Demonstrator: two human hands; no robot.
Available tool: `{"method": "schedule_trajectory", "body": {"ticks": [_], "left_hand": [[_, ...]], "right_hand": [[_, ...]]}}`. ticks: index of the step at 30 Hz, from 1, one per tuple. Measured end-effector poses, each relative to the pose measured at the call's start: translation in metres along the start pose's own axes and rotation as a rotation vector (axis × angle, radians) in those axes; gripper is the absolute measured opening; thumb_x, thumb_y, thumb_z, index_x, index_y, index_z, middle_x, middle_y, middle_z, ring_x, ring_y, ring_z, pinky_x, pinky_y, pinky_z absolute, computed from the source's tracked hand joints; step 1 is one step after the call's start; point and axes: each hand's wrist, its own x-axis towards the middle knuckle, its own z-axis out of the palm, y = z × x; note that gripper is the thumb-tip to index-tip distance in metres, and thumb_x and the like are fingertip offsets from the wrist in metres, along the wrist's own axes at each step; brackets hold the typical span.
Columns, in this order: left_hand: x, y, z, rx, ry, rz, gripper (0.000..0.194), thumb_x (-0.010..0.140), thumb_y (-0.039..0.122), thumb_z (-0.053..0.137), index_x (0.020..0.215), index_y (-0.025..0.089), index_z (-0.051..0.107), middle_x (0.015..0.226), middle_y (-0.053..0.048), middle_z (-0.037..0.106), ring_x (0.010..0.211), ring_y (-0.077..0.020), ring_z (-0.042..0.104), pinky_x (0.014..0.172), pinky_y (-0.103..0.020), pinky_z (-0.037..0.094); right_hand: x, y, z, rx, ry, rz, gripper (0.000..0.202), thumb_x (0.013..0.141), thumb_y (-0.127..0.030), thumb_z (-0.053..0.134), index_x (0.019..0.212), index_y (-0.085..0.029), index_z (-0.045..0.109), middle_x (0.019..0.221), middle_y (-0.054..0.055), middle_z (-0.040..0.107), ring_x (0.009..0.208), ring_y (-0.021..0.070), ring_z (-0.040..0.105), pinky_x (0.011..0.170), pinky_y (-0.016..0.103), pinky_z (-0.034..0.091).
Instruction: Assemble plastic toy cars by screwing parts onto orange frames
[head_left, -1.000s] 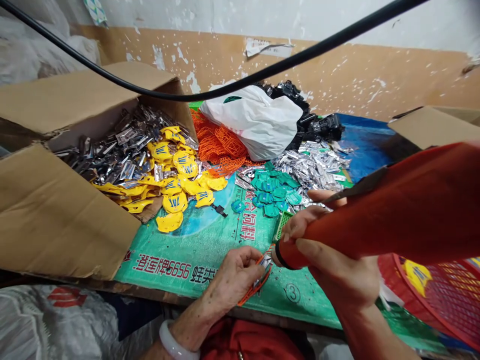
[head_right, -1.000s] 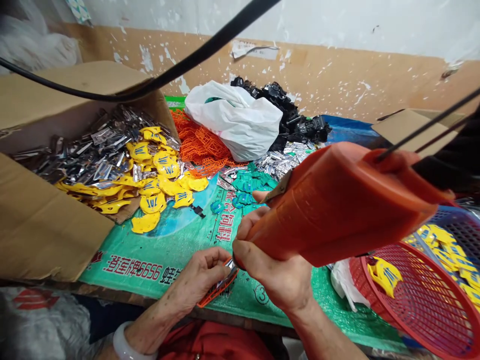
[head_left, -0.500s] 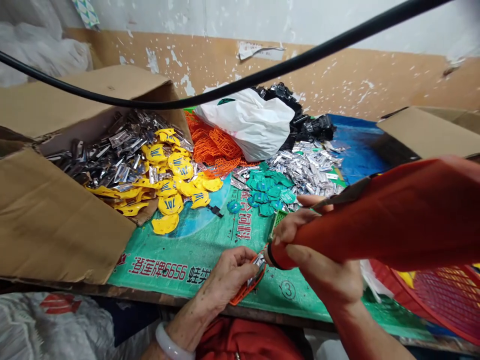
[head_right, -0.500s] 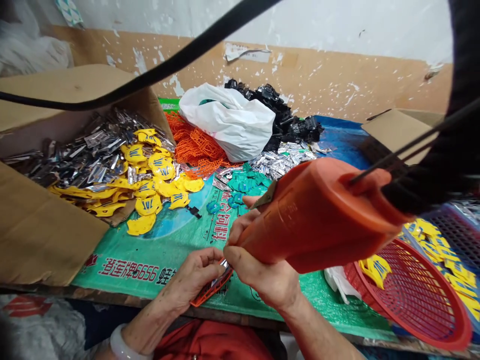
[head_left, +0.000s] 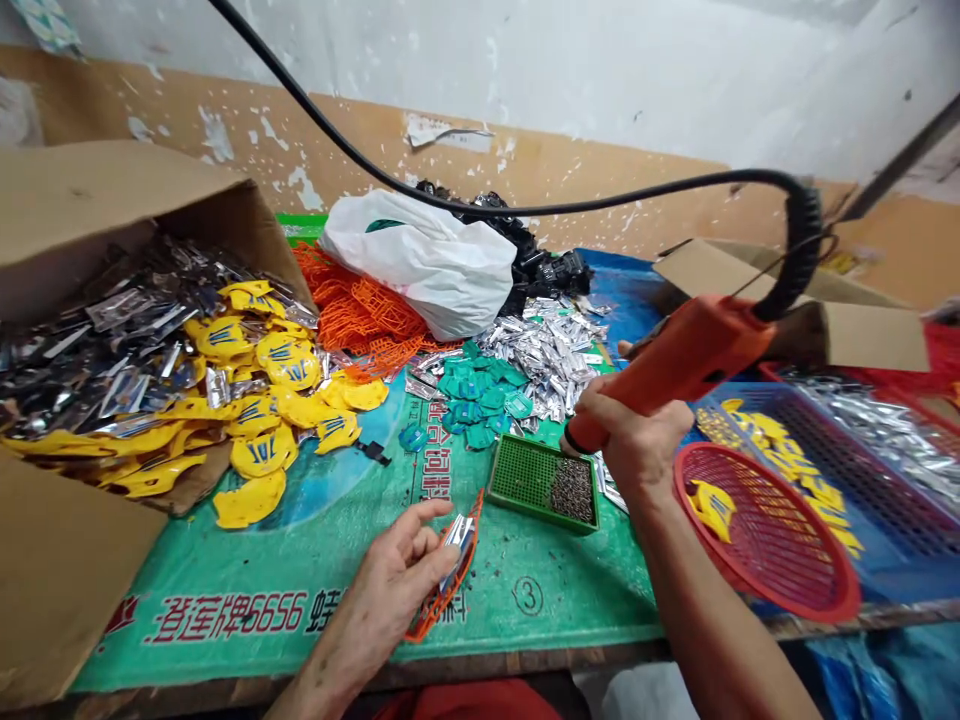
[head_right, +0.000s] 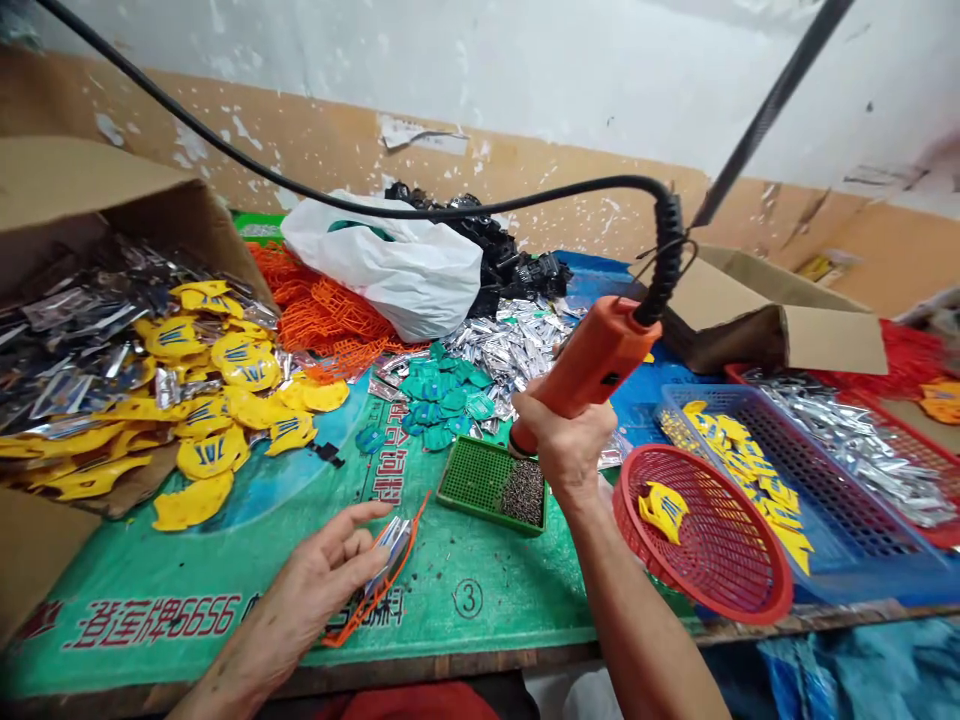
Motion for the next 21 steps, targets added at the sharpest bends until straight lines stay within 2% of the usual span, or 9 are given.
{"method": "schedule_trajectory", "body": {"ticks": [4,9,15,21], "left_hand": [[0.000,0.000,0.001,-0.007,0.005,-0.023,0.054,0.078,0.050,0.061,0.121,0.017,0.049,0.059,0.009,0.041,0.054,-0.0093,0.038,0.052,-0.021,0.030],[0.002,-0.002,0.001,-0.028,0.043,-0.032,0.056,0.074,0.049,0.066,0.118,0.018,0.055,0.060,0.007,0.045,0.056,-0.0097,0.041,0.054,-0.021,0.034],[0.002,0.003,0.002,-0.066,0.049,-0.062,0.051,0.065,0.048,0.073,0.105,0.017,0.068,0.058,0.005,0.048,0.054,-0.0091,0.040,0.052,-0.021,0.035],[0.000,0.008,0.004,-0.065,0.019,-0.063,0.042,0.066,0.046,0.072,0.096,0.017,0.073,0.060,0.003,0.051,0.057,-0.0093,0.042,0.053,-0.021,0.034]], "right_hand": [[0.000,0.009,0.001,0.011,-0.023,0.007,0.017,0.054,-0.020,0.078,0.064,-0.016,0.065,0.061,-0.002,0.062,0.055,0.0136,0.057,0.060,0.032,0.049],[-0.001,0.015,0.002,0.041,-0.041,0.012,0.016,0.055,-0.018,0.076,0.063,-0.016,0.062,0.060,-0.003,0.060,0.055,0.0129,0.056,0.057,0.030,0.048],[0.000,0.016,0.002,0.024,-0.047,0.020,0.014,0.055,-0.017,0.074,0.062,-0.016,0.062,0.060,-0.003,0.060,0.054,0.0131,0.055,0.057,0.031,0.047],[0.000,0.015,0.003,0.035,-0.034,0.022,0.017,0.054,-0.018,0.076,0.064,-0.016,0.062,0.060,-0.003,0.061,0.054,0.0126,0.055,0.057,0.030,0.048]]}}
